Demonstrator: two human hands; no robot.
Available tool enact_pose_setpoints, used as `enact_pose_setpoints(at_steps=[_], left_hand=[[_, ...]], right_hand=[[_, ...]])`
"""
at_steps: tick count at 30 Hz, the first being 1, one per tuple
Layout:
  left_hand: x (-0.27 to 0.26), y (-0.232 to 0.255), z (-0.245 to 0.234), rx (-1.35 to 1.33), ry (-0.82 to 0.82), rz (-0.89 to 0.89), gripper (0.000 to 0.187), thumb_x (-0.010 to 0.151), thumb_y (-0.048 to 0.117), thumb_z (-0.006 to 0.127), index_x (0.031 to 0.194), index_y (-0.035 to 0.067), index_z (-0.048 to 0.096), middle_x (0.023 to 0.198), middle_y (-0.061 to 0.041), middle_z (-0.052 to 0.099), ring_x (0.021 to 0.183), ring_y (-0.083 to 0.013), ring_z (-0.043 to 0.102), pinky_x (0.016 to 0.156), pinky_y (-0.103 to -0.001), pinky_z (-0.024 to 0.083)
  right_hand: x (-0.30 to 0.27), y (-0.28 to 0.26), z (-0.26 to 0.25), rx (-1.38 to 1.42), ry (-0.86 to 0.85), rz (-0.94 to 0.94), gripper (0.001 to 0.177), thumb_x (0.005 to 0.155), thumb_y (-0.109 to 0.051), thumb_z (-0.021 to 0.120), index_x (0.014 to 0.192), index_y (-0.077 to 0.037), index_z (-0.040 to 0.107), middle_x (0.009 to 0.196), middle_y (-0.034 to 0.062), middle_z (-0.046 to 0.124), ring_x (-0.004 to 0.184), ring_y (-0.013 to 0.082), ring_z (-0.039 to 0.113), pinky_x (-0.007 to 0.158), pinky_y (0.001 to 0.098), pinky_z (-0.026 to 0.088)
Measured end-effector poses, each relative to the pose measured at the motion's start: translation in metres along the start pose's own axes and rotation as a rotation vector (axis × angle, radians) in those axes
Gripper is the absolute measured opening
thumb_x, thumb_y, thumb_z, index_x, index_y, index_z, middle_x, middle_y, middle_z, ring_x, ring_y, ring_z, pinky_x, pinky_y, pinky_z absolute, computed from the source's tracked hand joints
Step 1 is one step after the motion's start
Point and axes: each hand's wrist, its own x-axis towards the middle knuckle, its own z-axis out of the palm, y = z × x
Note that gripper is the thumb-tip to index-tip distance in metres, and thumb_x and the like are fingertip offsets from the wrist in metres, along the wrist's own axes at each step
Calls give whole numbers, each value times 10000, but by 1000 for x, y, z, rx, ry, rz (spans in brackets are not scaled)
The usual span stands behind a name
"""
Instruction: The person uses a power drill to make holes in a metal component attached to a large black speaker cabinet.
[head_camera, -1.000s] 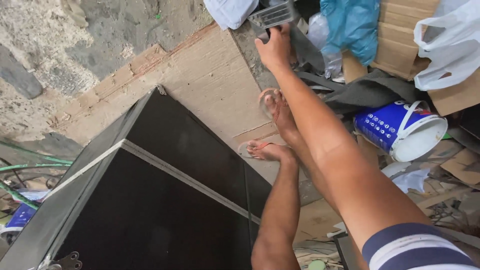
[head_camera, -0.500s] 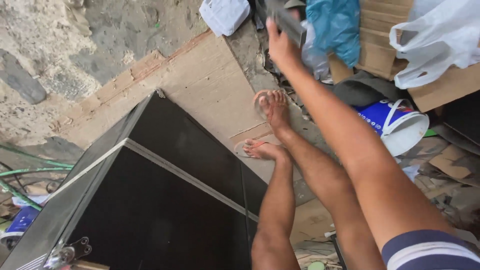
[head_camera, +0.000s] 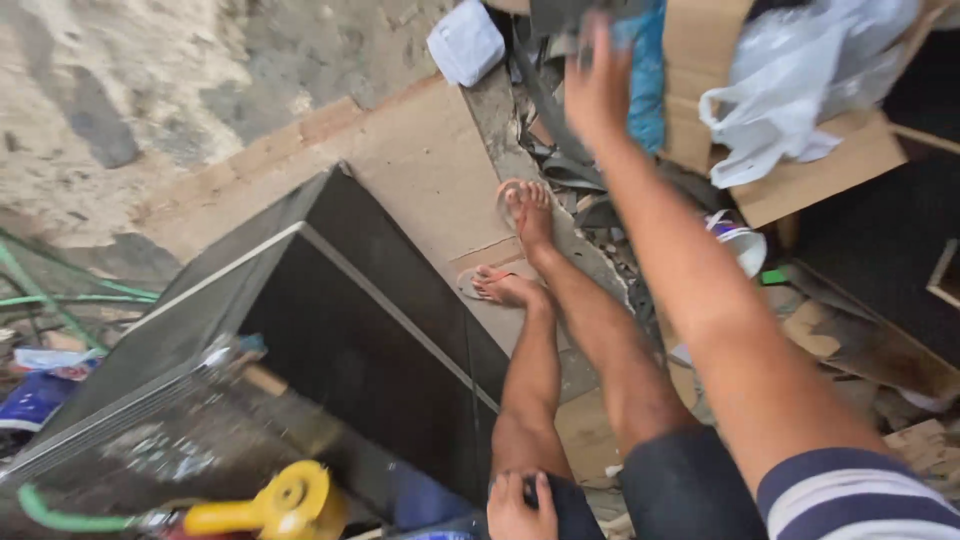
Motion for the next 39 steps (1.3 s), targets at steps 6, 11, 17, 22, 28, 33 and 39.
enact_pose_setpoints(at_steps=[6,11,17,22,28,33,39], left_hand=[[-30,57,-282,701,-491,641,238,791,541,636,671,336,618,651,66,613,714,-126,650,679,-289,528],[-60,183,-327,512,-666,679,289,883,441,598,1063,244,709,935,-58,707,903,-277,655,788,-433,507],[-95,276,-381,495,-847,824,316,906,455,581,1160,291,670,1009,21,704,962,-200,658,823,-396,502],[-98,330,-397,233,-1061,587,304,928,243,603,1169,63,647,1023,-257,682,1022,-446,628,873,-514,495],[-42,396,-415,193,-1173,550,251,888,314,677,1108,196,703,956,-124,716,977,-263,672,863,-399,507],[-7,420,-420,-138,-1289,489,209,900,115,665,1099,59,698,875,-71,664,771,-138,596,727,-253,543],[-14,467,-446,-207,-1221,120,326,928,290,673,1019,-22,680,846,-150,639,784,-223,681,744,-337,582]], right_hand=[[-126,-116,-145,112,-398,198,254,807,-236,654,1060,-235,635,1029,42,690,1062,269,634,906,415,509],[-272,-158,-220,312,-763,288,535,634,-298,785,1121,-241,569,1122,85,647,1116,245,597,923,384,478],[-287,-230,-312,192,-971,334,526,630,-438,837,1094,-272,654,1097,54,701,1086,240,645,875,366,509],[-247,-340,-377,107,-941,257,626,766,-393,717,1275,-51,590,1261,235,603,1214,381,544,1017,452,449],[-224,-408,-375,47,-820,146,432,735,-525,715,993,-183,656,983,112,714,985,322,666,783,408,514],[-211,-484,-417,132,-840,47,511,827,-434,674,1239,-149,572,1177,194,642,1123,388,592,896,483,506],[-175,-541,-444,98,-889,-152,406,890,-317,623,1251,-136,586,1157,189,591,1066,434,577,812,510,501]])
